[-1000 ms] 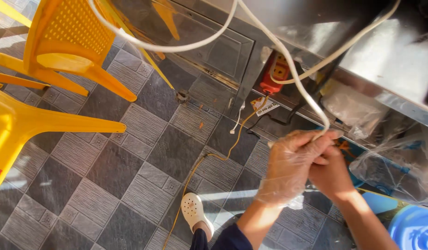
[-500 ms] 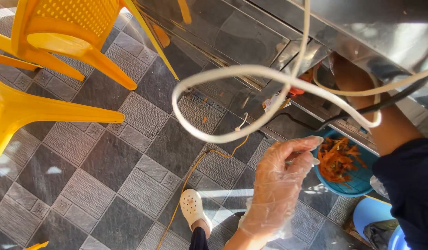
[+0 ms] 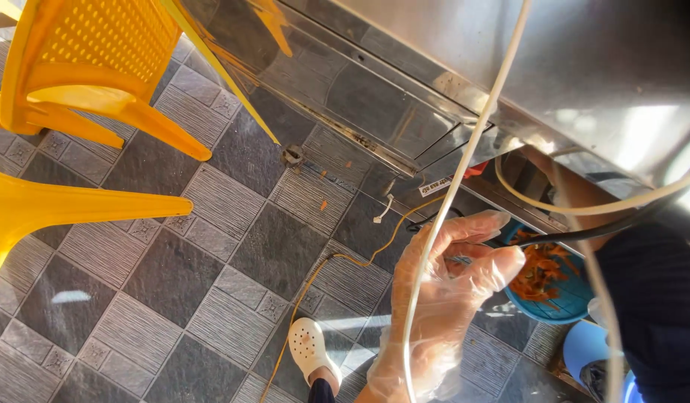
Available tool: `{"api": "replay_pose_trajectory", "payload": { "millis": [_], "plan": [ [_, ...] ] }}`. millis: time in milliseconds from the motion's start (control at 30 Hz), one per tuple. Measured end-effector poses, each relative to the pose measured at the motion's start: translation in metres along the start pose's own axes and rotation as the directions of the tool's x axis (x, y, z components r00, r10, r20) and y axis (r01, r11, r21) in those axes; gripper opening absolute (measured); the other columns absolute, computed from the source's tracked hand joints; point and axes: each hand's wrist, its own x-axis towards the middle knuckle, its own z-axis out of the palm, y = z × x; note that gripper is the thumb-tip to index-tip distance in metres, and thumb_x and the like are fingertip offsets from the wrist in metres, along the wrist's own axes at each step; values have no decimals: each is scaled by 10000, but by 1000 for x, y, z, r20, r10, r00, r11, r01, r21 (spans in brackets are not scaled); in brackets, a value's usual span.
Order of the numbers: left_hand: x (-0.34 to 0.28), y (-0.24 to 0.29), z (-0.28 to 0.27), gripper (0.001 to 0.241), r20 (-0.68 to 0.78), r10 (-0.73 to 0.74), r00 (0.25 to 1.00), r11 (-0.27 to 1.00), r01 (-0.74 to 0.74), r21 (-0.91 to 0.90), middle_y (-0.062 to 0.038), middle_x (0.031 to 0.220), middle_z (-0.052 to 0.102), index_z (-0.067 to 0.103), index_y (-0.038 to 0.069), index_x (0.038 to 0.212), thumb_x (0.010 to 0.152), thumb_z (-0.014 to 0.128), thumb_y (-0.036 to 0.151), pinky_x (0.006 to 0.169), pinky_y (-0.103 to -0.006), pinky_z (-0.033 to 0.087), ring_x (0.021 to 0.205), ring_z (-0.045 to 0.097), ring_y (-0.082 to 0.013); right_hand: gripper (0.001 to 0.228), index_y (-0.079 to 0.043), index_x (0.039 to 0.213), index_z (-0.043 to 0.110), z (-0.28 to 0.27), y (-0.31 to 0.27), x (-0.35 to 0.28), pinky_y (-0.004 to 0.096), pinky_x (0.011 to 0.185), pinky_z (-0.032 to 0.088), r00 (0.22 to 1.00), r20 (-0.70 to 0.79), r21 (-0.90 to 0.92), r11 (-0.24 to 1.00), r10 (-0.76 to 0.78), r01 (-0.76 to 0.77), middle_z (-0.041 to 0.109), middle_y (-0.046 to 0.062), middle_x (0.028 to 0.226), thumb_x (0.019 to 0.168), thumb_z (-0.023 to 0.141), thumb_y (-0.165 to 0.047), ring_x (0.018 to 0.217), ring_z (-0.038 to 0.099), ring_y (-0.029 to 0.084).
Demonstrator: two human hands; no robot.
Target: Chopping carrots and feeding them into a juicer to make fresh juice.
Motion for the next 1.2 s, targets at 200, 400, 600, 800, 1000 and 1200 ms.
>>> {"api": "replay_pose_trajectory", "payload": {
  "millis": [200,400,600,800,1000,1200],
  "plan": [
    [17,36,-1,267,-41,16,999,1000,-15,23,-107,1125,723,735,41,1172,906,745,53,915,-322,576,1004,670,-165,336,19,1244,654,37,-13,20,437,848,526,1000,21,-65,998,-22,24,656,247,1149,921,687,-69,982,653,353],
    [53,36,8,280,-27,-11,1000,999,13,53,-105,1070,736,750,38,1155,877,782,56,882,-332,582,967,675,-172,378,21,1269,639,89,24,-9,454,866,531,999,37,-160,987,25,-19,649,262,1187,903,675,-66,1012,653,375],
    [81,58,3,325,12,96,995,982,-97,163,-50,1114,757,744,73,1168,850,804,107,915,-300,574,1020,691,-129,421,22,1294,624,134,-4,-60,470,884,536,998,26,-176,983,60,-55,642,276,1225,884,662,-64,1041,653,398],
    [50,88,-63,347,-147,39,988,966,0,258,-57,1235,766,732,108,1206,860,717,108,684,-276,517,956,741,-185,463,24,1319,609,76,-92,-122,487,903,542,991,25,-197,973,128,-121,634,291,1263,866,650,-61,1071,653,420],
    [8,171,-5,310,-243,67,968,833,80,547,-88,1229,761,737,93,1215,912,686,130,769,-298,537,1011,737,-192,716,-45,1345,594,-227,-255,-130,451,918,535,974,-70,17,976,217,-216,615,251,1329,641,592,83,1198,606,441],
    [-31,222,134,359,100,-115,988,791,31,611,-84,1270,742,687,102,1279,927,628,145,818,-326,558,1043,731,-200,520,-50,1316,609,-364,-275,-168,409,997,554,961,-216,274,956,171,-108,662,143,1326,815,568,81,1225,645,374]
  ]
}}
